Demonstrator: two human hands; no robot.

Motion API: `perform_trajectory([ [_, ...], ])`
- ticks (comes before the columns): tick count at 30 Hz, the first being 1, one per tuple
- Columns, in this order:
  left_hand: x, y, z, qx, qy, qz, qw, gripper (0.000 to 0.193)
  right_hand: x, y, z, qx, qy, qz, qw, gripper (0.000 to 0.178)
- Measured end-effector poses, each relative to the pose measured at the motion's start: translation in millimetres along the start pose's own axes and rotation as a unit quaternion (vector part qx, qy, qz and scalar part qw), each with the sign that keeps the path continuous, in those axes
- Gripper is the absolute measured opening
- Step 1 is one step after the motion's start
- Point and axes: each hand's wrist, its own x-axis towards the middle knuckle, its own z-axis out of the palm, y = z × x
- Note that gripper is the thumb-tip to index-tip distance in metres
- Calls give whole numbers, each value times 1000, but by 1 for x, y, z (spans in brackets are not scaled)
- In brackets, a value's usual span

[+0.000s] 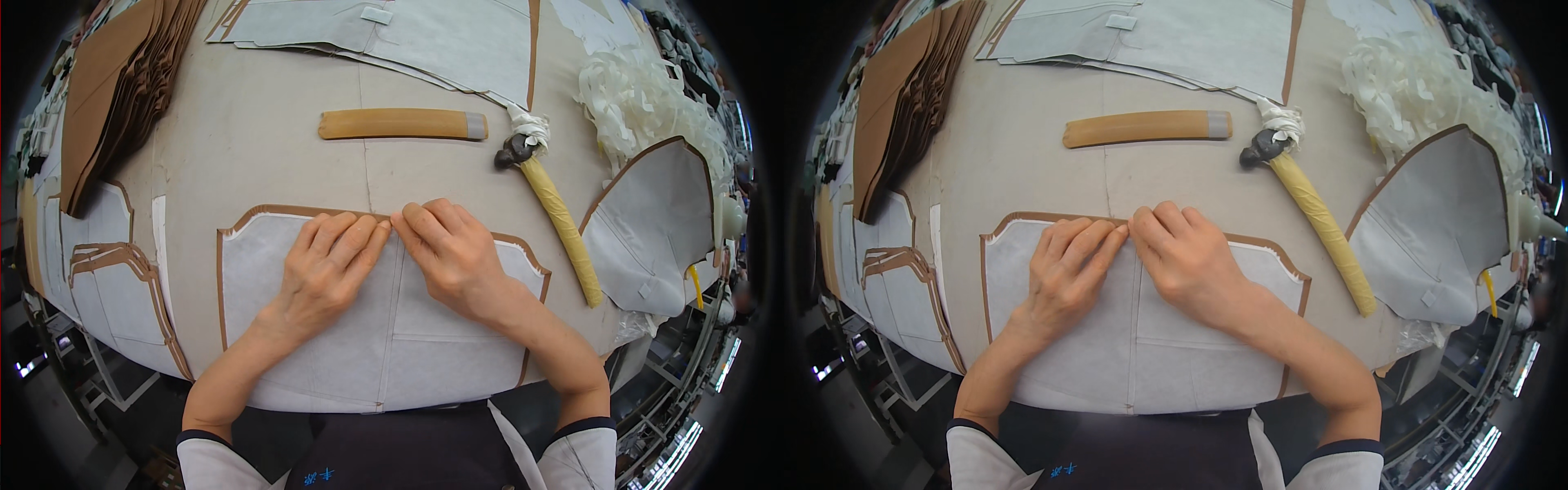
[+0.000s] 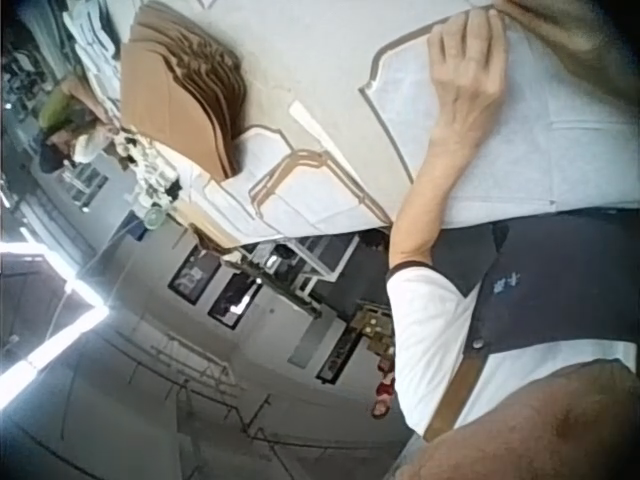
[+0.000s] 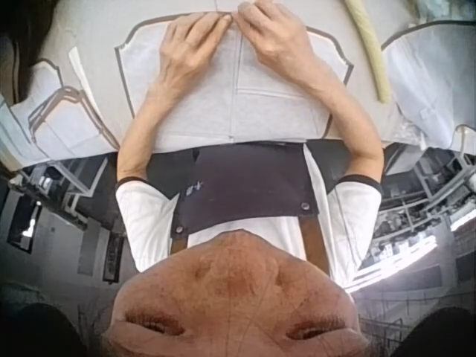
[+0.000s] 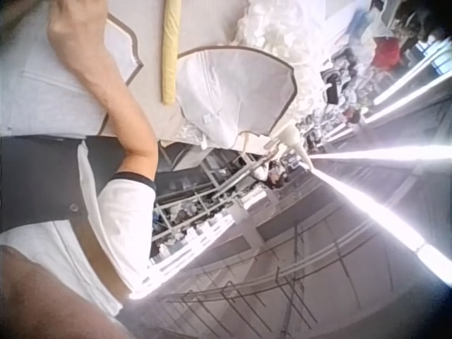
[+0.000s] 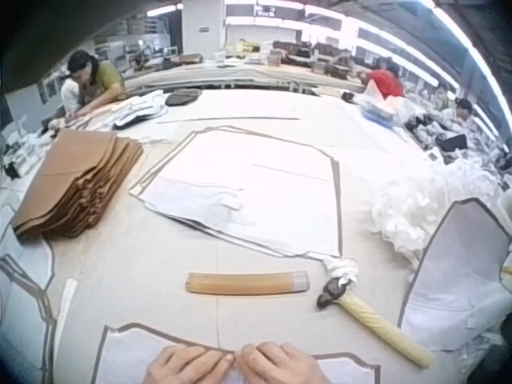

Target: Assembling and gluing leather or fabric components on a workshop table.

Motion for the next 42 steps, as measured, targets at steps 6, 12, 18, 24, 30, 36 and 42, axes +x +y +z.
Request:
perform_trajectory([
  [6, 0, 2, -1, 11, 8, 2, 1000, 35, -2, 5, 9, -9, 37, -47, 998, 28],
  [12, -2, 2, -4, 17, 7, 3, 1000, 36, 0, 6, 11, -5, 44, -38, 998, 39],
  [18, -4, 5, -9, -24, 8, -16, 1000, 41, -21, 5, -6, -44, 32, 22, 998, 45],
  [24, -7, 5, -8, -49, 36, -57, 997, 51, -30, 4, -7, -55, 42, 27, 997, 49],
  [30, -4, 6, -9, -40, 7, -64, 997, 56, -26, 1, -2, -28, 44, 46, 998, 54],
  [36, -7, 5, -7, -29, -7, -46, 999, 56, -14, -1, 5, 23, 58, 60, 996, 49],
  [42, -11, 6, -7, -11, 7, -40, 999, 51, -6, -3, 15, 41, 65, 53, 996, 48],
])
